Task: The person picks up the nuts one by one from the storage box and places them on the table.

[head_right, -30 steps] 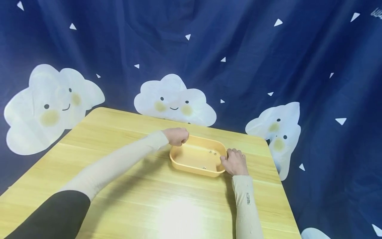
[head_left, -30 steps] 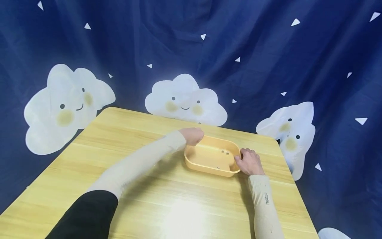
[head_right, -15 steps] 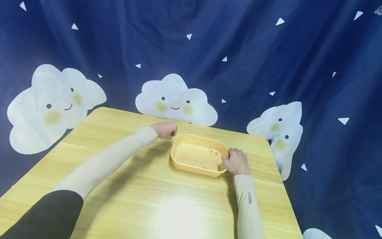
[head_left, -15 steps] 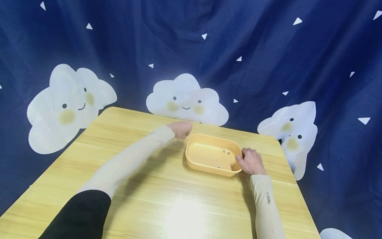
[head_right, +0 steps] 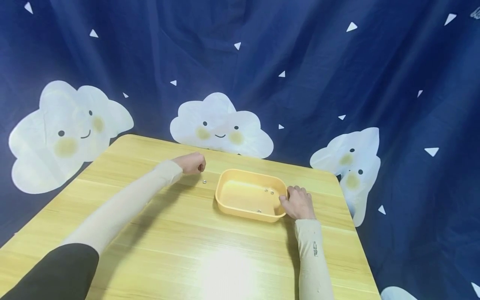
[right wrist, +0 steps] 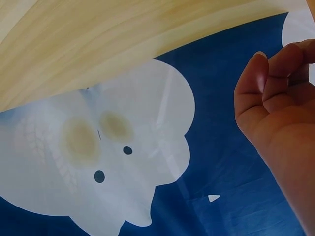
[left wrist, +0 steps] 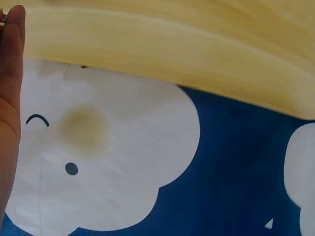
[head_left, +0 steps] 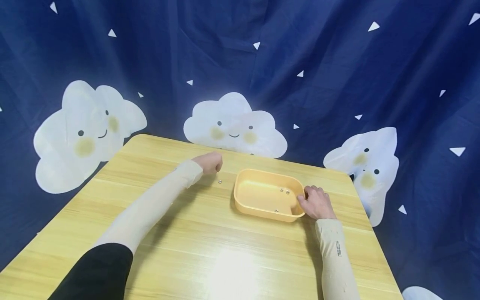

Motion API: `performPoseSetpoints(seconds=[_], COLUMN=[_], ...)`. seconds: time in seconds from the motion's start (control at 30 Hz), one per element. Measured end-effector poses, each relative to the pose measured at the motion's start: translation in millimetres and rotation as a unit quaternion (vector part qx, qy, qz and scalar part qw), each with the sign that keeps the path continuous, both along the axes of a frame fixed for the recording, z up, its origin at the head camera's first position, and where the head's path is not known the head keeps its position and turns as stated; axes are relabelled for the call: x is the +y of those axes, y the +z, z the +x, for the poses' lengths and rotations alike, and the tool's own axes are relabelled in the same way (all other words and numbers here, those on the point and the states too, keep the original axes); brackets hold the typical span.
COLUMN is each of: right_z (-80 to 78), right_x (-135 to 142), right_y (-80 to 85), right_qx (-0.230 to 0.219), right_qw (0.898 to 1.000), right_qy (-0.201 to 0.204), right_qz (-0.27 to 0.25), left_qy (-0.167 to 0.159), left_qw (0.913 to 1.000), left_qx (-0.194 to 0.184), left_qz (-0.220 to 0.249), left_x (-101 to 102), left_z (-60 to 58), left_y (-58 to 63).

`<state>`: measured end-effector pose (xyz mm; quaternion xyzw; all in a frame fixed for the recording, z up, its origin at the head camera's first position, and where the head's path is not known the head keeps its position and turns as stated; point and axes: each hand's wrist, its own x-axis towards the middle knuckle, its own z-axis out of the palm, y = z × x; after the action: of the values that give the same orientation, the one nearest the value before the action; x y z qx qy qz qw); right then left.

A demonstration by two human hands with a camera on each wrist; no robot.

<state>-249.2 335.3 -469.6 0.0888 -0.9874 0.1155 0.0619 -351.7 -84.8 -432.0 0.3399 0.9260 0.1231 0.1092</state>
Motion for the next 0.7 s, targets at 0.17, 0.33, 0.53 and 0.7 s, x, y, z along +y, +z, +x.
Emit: performPoseSetpoints(seconds=[0.17,0.33,0.53,0.7], right_z=[-0.4,-1.2,-1.9,-1.3], right_x=[1,0,0,0], right_y=[-0.3,-0.1,0.2,-0.9], right_qx=[0.002,-0.003,-0.006,-0.005], right_qw=[1.0,1.0,1.0,1.0], right_qy=[0.0,-0.001,0.0,-0.002], right_qz=[0.001,0.0,-0.001,-0.003], left_qy=[0.004,0.02,0.021,0.016], left_qw=[0.9998,0.9997,0.9998,0.9997], left_qx=[0.017,0.006,-0.002,0.016], left_qz=[0.003,-0.008,-0.007,-0.002], left_x=[-2,1,3,2], left_z=[1.6,7.7,10.8,9.7], left_y=[-14.7,-24.1,-30.3,-35.5])
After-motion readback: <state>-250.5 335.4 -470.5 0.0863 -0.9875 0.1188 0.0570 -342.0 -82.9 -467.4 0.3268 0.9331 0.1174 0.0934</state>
